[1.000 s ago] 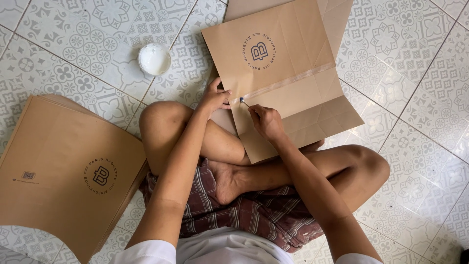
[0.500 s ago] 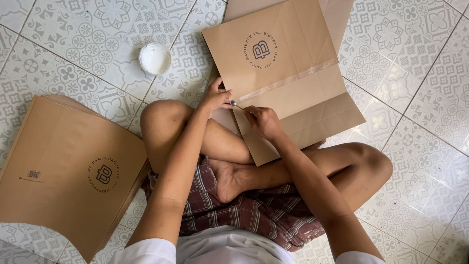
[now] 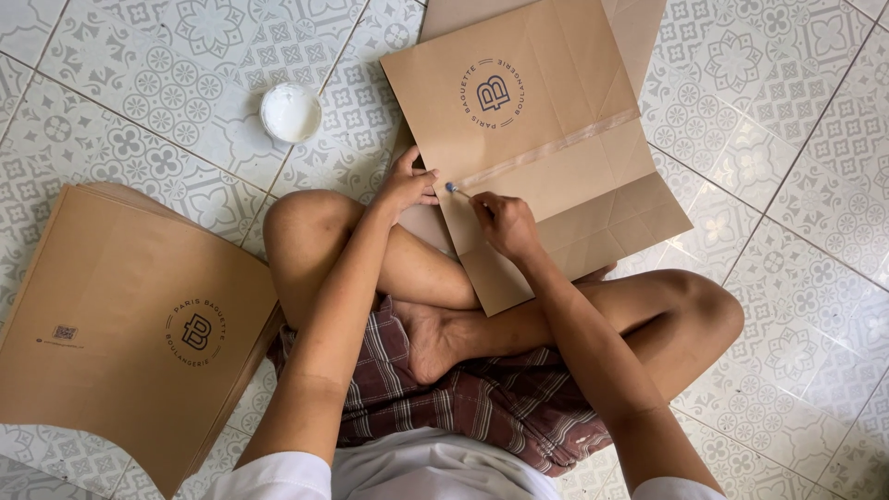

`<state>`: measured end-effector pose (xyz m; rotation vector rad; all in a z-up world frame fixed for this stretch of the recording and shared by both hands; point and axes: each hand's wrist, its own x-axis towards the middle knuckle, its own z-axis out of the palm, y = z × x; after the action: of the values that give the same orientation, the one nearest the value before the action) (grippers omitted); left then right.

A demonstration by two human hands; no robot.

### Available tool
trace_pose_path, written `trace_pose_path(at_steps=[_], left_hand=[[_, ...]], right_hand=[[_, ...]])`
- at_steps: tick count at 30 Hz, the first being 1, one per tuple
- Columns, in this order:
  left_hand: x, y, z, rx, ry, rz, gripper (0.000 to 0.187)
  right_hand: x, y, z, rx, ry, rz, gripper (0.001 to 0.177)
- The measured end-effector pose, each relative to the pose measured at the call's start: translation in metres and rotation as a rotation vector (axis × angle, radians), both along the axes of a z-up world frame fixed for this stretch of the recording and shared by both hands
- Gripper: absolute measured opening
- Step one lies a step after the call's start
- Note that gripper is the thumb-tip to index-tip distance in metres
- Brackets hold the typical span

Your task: Assembling paper bags by folding pre-printed templates and applying glue with a brush.

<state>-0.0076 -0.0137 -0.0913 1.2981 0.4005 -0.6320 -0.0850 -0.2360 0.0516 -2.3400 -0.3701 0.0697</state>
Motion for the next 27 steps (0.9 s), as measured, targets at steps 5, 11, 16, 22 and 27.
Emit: trace_pose_path(at_steps=[5,11,16,22,27], left_hand=[[-0.004,0.001,0.007,0.014,0.000,-0.004,0.065],[-0.002,0.001,0.009,-0.004,0.009,-0.012,0.066],[-0.001,0.001,0.004,-0.009,0.001,-0.010,0.065],[-0.003,0.000,0.008,-0.021,0.004,-0.012,0.070],[-0.001,0.001,0.002,-0.030,-0.007,-0.020,0.064]], right_hand=[[-0.004,0.003,0.007,0.047,0.045,0.009,0.015],[0.000,-0.005,-0.006,-0.004,0.012,-0.032,0.014],[-0.002,0.004,0.006,0.020,0.004,0.000,0.014],[-0.002,0.011,0.013,0.104,0.008,0.064,0.014],[-0.001,0.006,0.009,0.048,-0.008,0.005,0.013]])
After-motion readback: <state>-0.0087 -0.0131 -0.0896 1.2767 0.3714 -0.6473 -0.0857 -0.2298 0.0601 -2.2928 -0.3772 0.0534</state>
